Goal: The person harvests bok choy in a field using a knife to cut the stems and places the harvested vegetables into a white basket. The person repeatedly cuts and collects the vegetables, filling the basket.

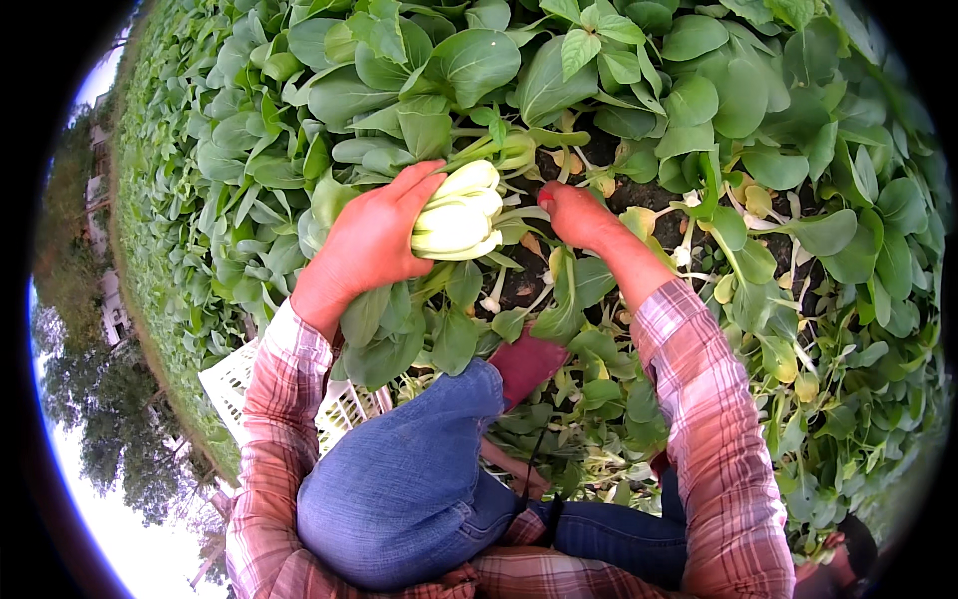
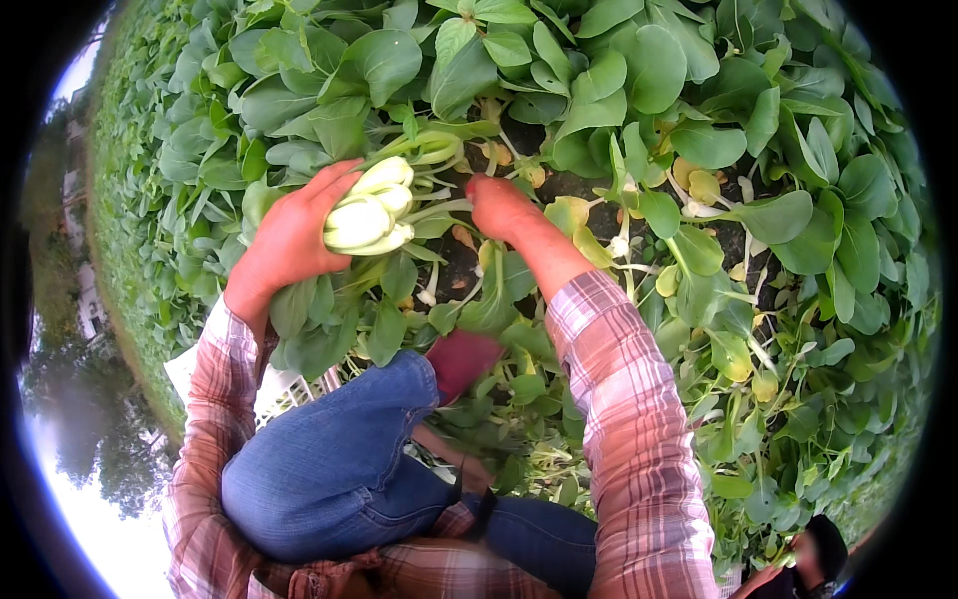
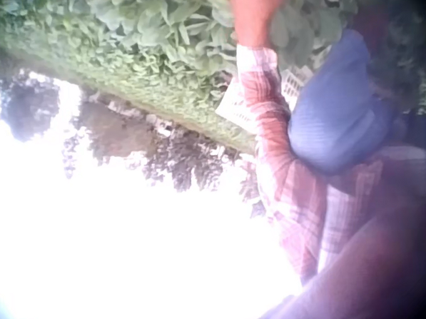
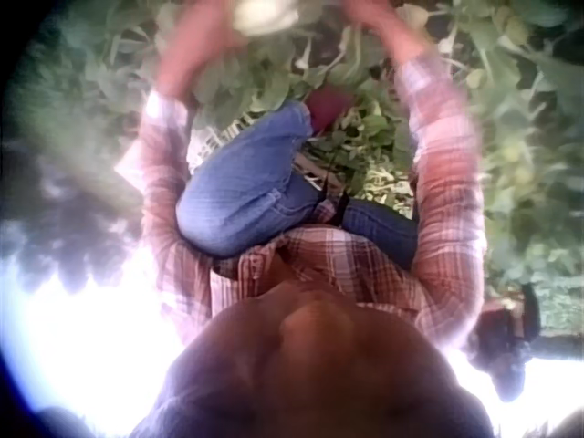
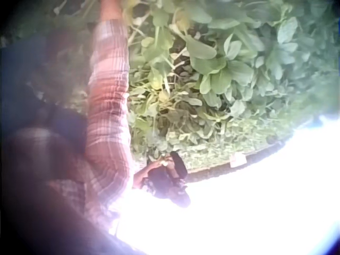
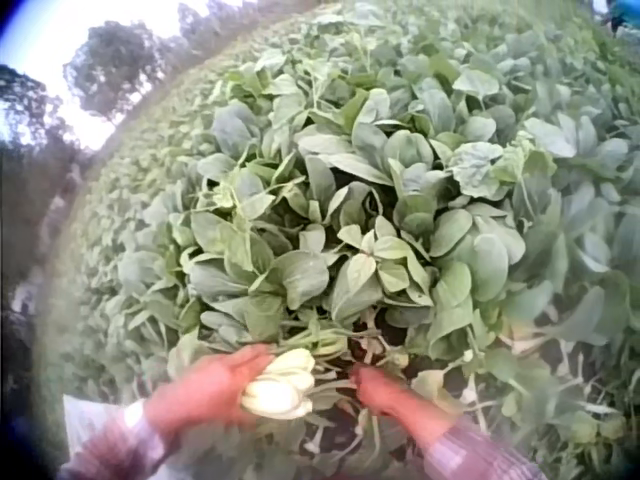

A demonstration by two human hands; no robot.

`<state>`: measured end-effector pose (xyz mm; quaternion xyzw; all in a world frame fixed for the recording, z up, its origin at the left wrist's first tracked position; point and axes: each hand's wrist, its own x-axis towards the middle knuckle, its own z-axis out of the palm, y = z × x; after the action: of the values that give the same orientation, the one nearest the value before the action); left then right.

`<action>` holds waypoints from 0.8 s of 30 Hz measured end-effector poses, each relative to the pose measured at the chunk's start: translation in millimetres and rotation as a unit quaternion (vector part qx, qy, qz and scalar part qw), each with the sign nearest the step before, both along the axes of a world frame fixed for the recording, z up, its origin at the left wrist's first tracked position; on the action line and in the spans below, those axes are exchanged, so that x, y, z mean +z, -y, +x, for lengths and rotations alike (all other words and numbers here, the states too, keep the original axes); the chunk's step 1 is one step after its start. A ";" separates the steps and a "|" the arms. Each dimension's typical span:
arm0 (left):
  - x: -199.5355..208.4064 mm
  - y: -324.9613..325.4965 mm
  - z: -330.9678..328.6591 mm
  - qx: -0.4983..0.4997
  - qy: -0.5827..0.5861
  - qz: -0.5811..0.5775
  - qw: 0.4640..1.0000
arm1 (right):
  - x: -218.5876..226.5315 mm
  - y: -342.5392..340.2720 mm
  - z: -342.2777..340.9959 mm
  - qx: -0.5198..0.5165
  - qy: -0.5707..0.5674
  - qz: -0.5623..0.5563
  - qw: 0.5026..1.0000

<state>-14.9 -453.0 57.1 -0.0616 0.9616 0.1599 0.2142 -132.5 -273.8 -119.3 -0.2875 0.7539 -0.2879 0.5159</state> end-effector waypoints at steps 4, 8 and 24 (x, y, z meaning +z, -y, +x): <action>9.7 -10.5 12.2 -0.047 -0.095 -0.035 0.994 | 8.8 -16.0 13.9 -0.201 0.093 -0.056 0.974; 12.1 -16.9 26.9 -0.101 -0.121 -0.065 0.985 | 8.8 -34.1 31.8 -0.396 0.309 -0.143 0.853; 76.4 -44.3 63.8 -0.087 -0.214 0.038 0.972 | 135.7 -63.0 -15.4 -0.433 0.275 -0.321 0.796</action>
<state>49.0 -408.7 133.5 0.0665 0.9801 0.1863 0.0187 -148.0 -210.8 16.4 0.0109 0.4904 -0.7739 0.4007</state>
